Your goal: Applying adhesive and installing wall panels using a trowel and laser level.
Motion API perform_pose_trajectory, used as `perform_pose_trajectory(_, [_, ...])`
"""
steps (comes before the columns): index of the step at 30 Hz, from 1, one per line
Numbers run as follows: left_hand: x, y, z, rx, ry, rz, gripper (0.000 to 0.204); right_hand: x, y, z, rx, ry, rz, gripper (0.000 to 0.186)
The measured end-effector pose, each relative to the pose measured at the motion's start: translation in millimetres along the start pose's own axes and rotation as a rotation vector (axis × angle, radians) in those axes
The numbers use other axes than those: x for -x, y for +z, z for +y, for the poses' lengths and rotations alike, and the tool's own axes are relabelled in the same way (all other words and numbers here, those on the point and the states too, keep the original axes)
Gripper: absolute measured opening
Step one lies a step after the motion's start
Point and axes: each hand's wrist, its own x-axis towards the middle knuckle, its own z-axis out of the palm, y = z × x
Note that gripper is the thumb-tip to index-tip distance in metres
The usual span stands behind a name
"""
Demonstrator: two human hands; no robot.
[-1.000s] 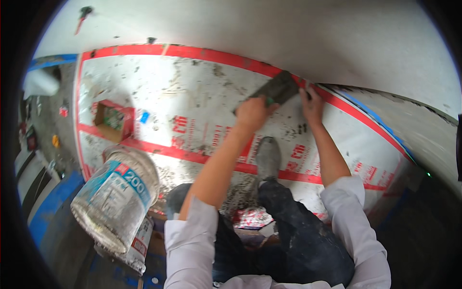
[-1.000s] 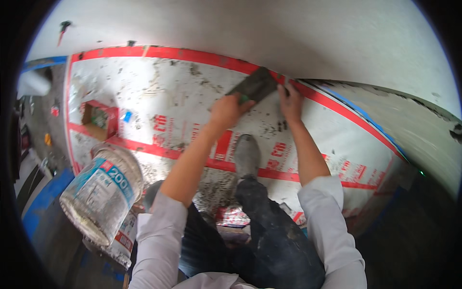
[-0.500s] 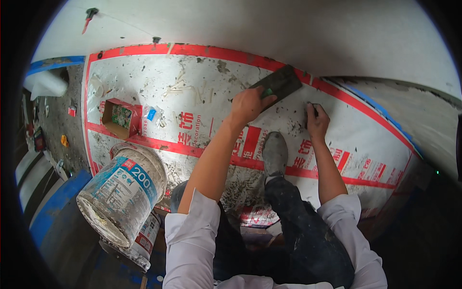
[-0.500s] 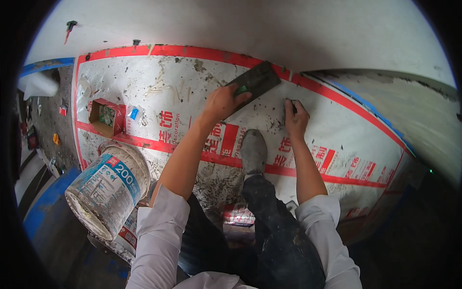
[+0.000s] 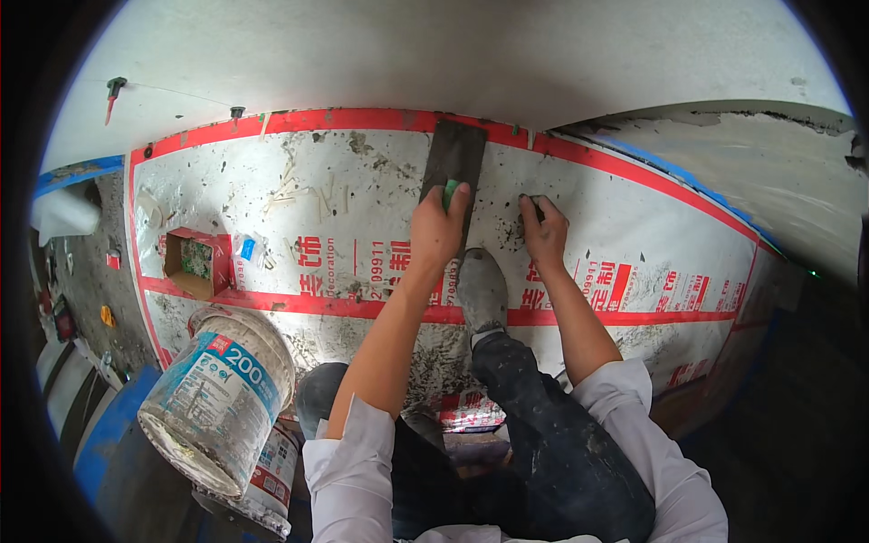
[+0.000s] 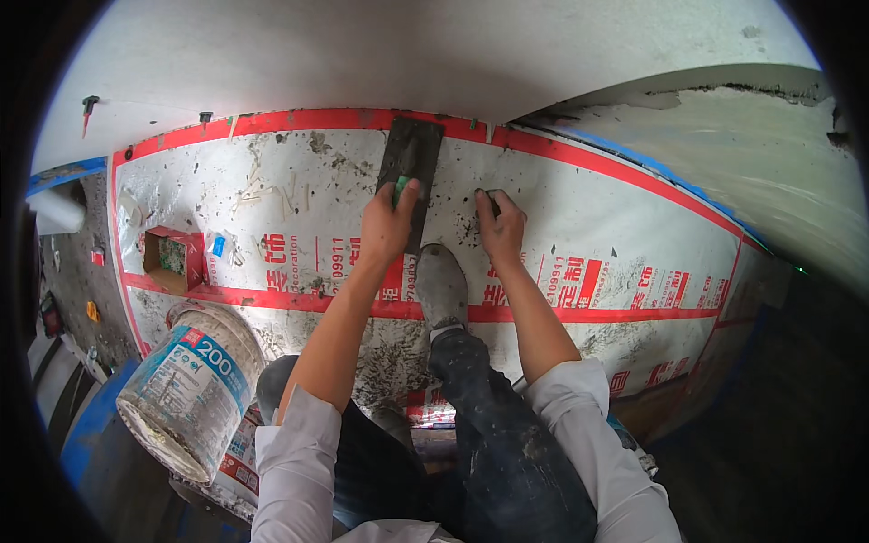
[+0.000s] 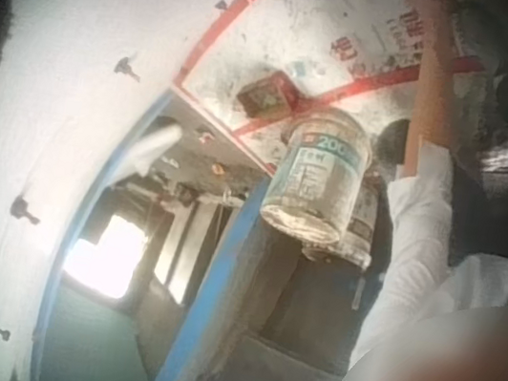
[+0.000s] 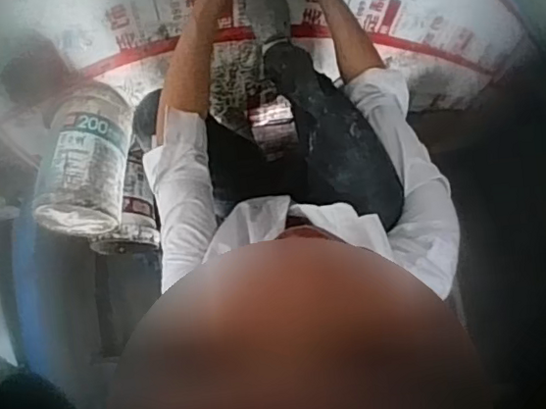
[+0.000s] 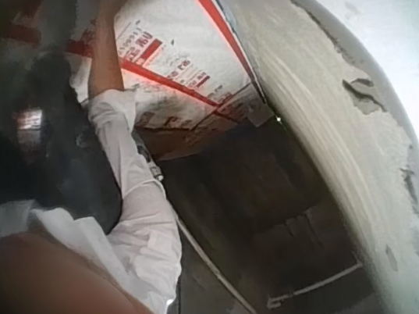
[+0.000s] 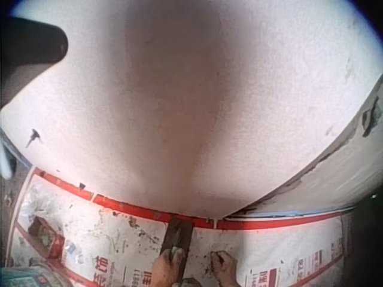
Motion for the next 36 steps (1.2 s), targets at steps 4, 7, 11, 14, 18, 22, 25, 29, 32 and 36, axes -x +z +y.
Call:
perform_pose_trajectory(4, [-1.9,10.8,7.2,0.132,-0.095,-0.035,0.054,9.6,-1.7,-3.7,-0.055,0.056,-0.075,0.037])
perform_pose_trajectory(7, [6.7,21.9,25.7,0.367,-0.246,-0.076,0.051,16.6,-8.7,-0.1,-0.045,0.079,-0.08,0.035])
perform_pose_trajectory(11, [7.8,30.6,38.6,0.539,-0.35,-0.086,0.053,24.6,-15.8,-9.5,-0.102,0.124,-0.069,0.034])
perform_pose_trajectory(14, [6.2,44.3,38.3,0.482,-0.299,-0.044,0.051,30.2,-21.8,0.1,-0.093,0.133,-0.043,0.034])
perform_pose_trajectory(18, [4.6,42.7,41.4,0.292,-0.199,0.046,0.05,30.0,-23.4,10.8,-0.07,0.122,-0.061,0.034])
perform_pose_trajectory(22, [-3.2,19.9,48.9,0.382,-0.251,-0.01,0.05,24.9,-28.2,10.0,-0.105,0.181,-0.087,0.035])
perform_pose_trajectory(25, [-9.8,5.7,56.4,0.341,-0.307,-0.092,0.049,22.0,-26.0,15.6,-0.145,0.186,-0.087,0.036])
perform_pose_trajectory(29, [-16.1,5.7,44.6,0.317,-0.271,-0.081,0.049,26.2,-20.1,14.0,-0.157,0.181,-0.102,0.037])
perform_pose_trajectory(32, [-13.9,34.0,34.8,0.301,-0.21,-0.018,0.052,30.6,-21.7,25.0,-0.142,0.158,-0.097,0.035])
perform_pose_trajectory(36, [0.8,43.8,32.6,0.293,-0.122,0.077,0.052,38.3,-21.5,23.1,-0.12,0.19,-0.111,0.034])
